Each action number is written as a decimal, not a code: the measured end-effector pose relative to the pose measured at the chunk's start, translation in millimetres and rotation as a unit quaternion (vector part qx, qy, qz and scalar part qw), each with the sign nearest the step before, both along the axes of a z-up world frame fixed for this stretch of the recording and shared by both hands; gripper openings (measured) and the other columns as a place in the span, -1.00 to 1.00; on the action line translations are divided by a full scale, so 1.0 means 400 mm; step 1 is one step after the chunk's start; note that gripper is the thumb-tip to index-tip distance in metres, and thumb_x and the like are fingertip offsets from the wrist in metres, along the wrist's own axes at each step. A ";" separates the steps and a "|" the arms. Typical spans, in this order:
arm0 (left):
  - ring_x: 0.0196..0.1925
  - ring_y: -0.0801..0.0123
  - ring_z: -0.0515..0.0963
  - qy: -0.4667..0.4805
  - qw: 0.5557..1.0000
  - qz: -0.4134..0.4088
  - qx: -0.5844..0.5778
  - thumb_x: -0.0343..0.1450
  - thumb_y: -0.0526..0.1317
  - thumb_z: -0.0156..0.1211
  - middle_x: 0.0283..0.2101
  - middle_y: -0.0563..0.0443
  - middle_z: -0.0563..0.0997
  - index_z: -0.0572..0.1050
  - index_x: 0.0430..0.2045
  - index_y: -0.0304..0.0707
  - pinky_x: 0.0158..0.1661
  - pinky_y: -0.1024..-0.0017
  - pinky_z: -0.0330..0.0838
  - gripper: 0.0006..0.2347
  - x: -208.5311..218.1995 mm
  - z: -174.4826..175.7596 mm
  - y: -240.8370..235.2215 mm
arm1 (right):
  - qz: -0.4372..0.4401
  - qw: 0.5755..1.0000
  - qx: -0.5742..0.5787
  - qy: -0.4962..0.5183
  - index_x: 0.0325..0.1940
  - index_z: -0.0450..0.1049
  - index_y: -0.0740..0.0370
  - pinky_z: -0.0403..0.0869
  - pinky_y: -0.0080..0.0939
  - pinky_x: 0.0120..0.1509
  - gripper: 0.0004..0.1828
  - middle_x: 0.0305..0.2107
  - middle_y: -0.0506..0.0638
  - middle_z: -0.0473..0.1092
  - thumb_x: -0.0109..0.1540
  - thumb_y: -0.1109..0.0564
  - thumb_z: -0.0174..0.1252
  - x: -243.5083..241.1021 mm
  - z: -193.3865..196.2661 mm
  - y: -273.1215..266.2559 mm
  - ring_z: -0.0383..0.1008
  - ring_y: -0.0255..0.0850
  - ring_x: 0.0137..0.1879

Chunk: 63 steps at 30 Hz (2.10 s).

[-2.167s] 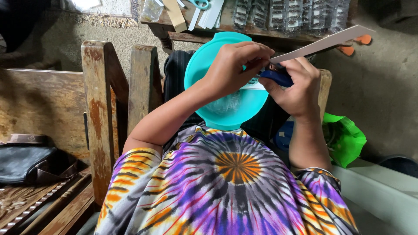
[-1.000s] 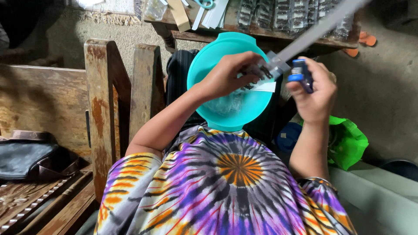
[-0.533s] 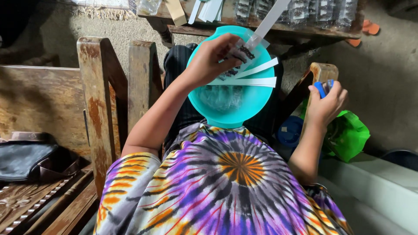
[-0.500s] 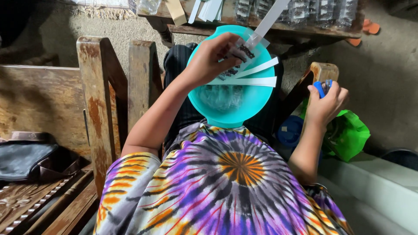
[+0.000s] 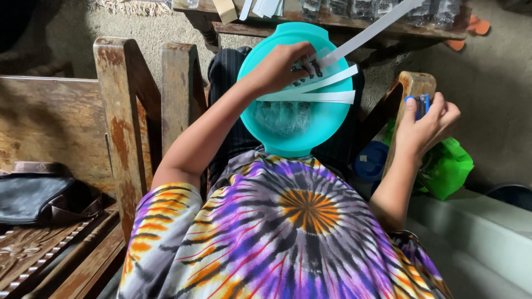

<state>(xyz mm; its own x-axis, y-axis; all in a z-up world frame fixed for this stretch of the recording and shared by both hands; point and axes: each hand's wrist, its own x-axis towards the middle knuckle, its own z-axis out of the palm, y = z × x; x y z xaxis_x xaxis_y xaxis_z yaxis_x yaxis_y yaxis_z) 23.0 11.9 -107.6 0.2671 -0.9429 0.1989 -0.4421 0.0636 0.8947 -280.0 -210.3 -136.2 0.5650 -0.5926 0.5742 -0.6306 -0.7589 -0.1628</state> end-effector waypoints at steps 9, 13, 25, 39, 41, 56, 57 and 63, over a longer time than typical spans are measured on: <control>-0.52 0.05 0.48 -0.149 0.983 0.011 0.109 0.29 -0.41 0.22 -0.48 -0.13 0.53 0.36 -0.43 -0.30 -0.61 0.13 0.23 -0.86 -0.008 -0.281 -0.144 | 0.040 0.997 0.062 0.034 0.03 0.50 0.37 0.30 0.23 0.03 -0.53 -0.07 0.23 0.18 0.17 0.04 0.43 0.020 -0.002 0.039 0.31 0.24 -0.04; -0.54 -0.01 0.51 -0.159 0.980 0.034 0.115 0.33 -0.40 0.18 -0.43 -0.26 0.57 0.40 -0.39 -0.35 -0.62 0.13 0.32 -0.91 -0.014 -0.328 -0.160 | 0.047 0.997 0.056 0.036 0.01 0.51 0.35 0.32 0.23 -0.02 -0.54 -0.08 0.21 0.21 0.15 0.04 0.42 0.019 -0.005 0.039 0.34 0.23 -0.04; -0.59 -0.05 0.43 -0.315 0.926 0.138 0.154 0.17 -0.63 0.06 -0.46 -0.23 0.41 0.33 -0.36 -0.39 -0.75 0.10 0.28 -0.73 -0.048 -0.327 -0.130 | 0.030 0.998 0.042 -0.032 0.06 0.46 0.36 0.27 0.20 0.05 -0.54 -0.06 0.22 0.20 0.15 0.14 0.41 0.025 0.010 0.047 0.28 0.21 0.00; -0.32 -0.23 0.54 -0.236 0.940 -0.074 0.233 0.31 -0.42 -0.05 -0.28 -0.32 0.49 0.43 -0.37 -0.36 -0.44 -0.03 0.44 -0.88 -0.242 -0.461 -0.070 | 0.087 0.989 0.036 -0.113 -0.06 0.50 0.45 0.31 0.18 0.10 -0.76 -0.07 0.27 0.22 0.24 0.24 0.23 0.050 0.063 0.082 0.30 0.21 0.02; -0.32 -0.26 0.55 -0.250 0.937 -0.066 0.237 0.29 -0.37 -0.03 -0.30 -0.31 0.50 0.43 -0.39 -0.33 -0.43 -0.06 0.46 -0.89 -0.250 -0.464 -0.060 | 0.087 0.989 0.033 -0.112 -0.05 0.50 0.45 0.30 0.18 0.11 -0.76 -0.08 0.27 0.23 0.26 0.21 0.22 0.042 0.056 0.083 0.30 0.21 0.02; -0.31 0.17 0.69 -0.384 0.884 -0.070 0.259 0.28 -0.20 0.26 -0.35 -0.03 0.63 0.58 -0.41 -0.11 -0.38 0.31 0.61 -0.90 -0.251 -0.524 -0.084 | 0.086 0.983 0.052 -0.152 -0.06 0.56 0.26 0.35 0.06 0.16 -0.76 -0.07 0.12 0.31 0.19 0.21 0.33 0.047 0.008 0.037 0.39 0.08 0.03; -0.30 0.18 0.69 -0.388 0.880 -0.074 0.265 0.28 -0.21 0.25 -0.34 -0.02 0.64 0.58 -0.41 -0.10 -0.37 0.32 0.61 -0.91 -0.249 -0.512 -0.086 | 0.094 0.981 0.058 -0.158 -0.07 0.56 0.29 0.35 0.08 0.16 -0.76 -0.08 0.14 0.31 0.18 0.24 0.33 0.053 0.013 0.040 0.39 0.12 0.03; -0.30 0.03 0.68 -0.313 0.904 -0.079 0.279 0.20 -0.09 0.35 -0.34 -0.10 0.62 0.57 -0.43 -0.17 -0.38 0.19 0.62 -0.78 -0.238 -0.499 -0.089 | 0.090 0.986 0.033 -0.140 -0.07 0.58 0.21 0.31 0.04 0.17 -0.75 -0.09 0.09 0.33 0.17 0.19 0.34 0.049 -0.008 0.035 0.40 0.08 0.04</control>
